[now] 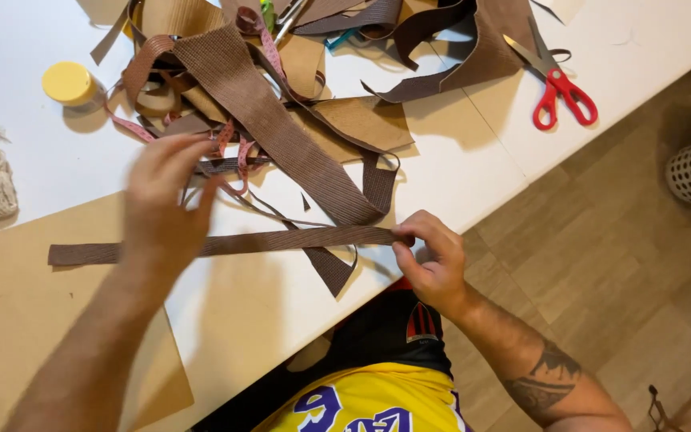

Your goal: The person is using small plastic clips to secure multiple leather strips to a base piece in preparation for further assembly.

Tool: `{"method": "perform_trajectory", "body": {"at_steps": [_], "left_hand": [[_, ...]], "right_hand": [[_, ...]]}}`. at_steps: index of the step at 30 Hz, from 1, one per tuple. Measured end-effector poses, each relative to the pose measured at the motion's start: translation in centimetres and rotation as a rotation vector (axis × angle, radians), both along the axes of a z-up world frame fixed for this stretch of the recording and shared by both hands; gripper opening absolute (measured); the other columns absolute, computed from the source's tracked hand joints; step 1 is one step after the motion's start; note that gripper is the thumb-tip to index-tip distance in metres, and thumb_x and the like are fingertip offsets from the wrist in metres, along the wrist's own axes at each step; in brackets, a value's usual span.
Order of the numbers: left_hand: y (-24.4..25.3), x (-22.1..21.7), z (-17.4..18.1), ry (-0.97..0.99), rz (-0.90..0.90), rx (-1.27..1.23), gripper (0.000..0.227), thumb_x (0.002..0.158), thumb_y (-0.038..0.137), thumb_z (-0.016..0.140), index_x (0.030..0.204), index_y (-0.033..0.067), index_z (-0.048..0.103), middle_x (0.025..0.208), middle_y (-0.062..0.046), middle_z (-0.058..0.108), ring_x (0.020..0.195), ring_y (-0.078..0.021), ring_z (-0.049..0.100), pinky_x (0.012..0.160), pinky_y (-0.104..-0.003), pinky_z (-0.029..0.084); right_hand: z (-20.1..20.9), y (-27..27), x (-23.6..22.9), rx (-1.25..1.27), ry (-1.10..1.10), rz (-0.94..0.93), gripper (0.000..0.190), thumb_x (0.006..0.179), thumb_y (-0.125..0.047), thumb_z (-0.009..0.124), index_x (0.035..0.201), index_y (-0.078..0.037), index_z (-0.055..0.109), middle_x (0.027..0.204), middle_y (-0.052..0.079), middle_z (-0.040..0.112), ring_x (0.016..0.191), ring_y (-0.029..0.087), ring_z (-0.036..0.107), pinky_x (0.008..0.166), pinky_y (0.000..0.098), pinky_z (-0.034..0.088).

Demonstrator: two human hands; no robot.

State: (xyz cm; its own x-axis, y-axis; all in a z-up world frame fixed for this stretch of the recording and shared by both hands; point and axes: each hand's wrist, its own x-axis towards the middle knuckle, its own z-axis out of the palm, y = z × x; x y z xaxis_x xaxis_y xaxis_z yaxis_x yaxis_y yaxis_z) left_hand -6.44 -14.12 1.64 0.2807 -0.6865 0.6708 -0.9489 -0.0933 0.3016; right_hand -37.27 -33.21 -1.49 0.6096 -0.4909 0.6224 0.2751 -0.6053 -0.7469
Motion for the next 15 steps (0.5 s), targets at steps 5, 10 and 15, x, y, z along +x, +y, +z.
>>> {"method": "perform_trajectory", "body": {"at_steps": [5, 10, 15], "left_hand": [[-17.9, -5.2, -1.9, -0.025, -0.35, 0.068, 0.026, 0.08, 0.013, 0.083, 0.104, 0.0074, 0.076, 0.105, -0.011, 0.07, 0.103, -0.0332, 0.068, 0.089, -0.045, 0.054], [-26.7, -10.5, -5.3, -0.3, -0.179, 0.527, 0.043, 0.059, 0.054, 0.089, 0.085, 0.0211, 0.08, 0.09, -0.002, 0.07, 0.087, -0.0259, 0.069, 0.074, -0.046, 0.055], [-25.6, -10.3, -4.7, -0.324, -0.062, 0.227, 0.007, 0.068, 0.025, 0.076, 0.073, 0.0209, 0.072, 0.07, 0.003, 0.064, 0.061, -0.0228, 0.067, 0.05, -0.04, 0.05]], "right_hand": [[-2.1, -0.5, 0.9, 0.013, -0.107, -0.069, 0.017, 0.089, -0.001, 0.072, 0.103, 0.008, 0.07, 0.081, 0.015, 0.065, 0.065, 0.023, 0.059, 0.058, 0.0373, 0.052], [-3.2, -0.5, 1.0, -0.052, -0.159, -0.2, 0.019, 0.088, 0.001, 0.073, 0.102, 0.012, 0.069, 0.087, 0.022, 0.07, 0.068, 0.03, 0.065, 0.058, 0.0425, 0.051], [-3.1, -0.7, 0.9, -0.064, -0.179, -0.173, 0.021, 0.088, -0.001, 0.074, 0.104, 0.011, 0.07, 0.083, 0.019, 0.067, 0.065, 0.029, 0.061, 0.057, 0.0396, 0.05]]}}
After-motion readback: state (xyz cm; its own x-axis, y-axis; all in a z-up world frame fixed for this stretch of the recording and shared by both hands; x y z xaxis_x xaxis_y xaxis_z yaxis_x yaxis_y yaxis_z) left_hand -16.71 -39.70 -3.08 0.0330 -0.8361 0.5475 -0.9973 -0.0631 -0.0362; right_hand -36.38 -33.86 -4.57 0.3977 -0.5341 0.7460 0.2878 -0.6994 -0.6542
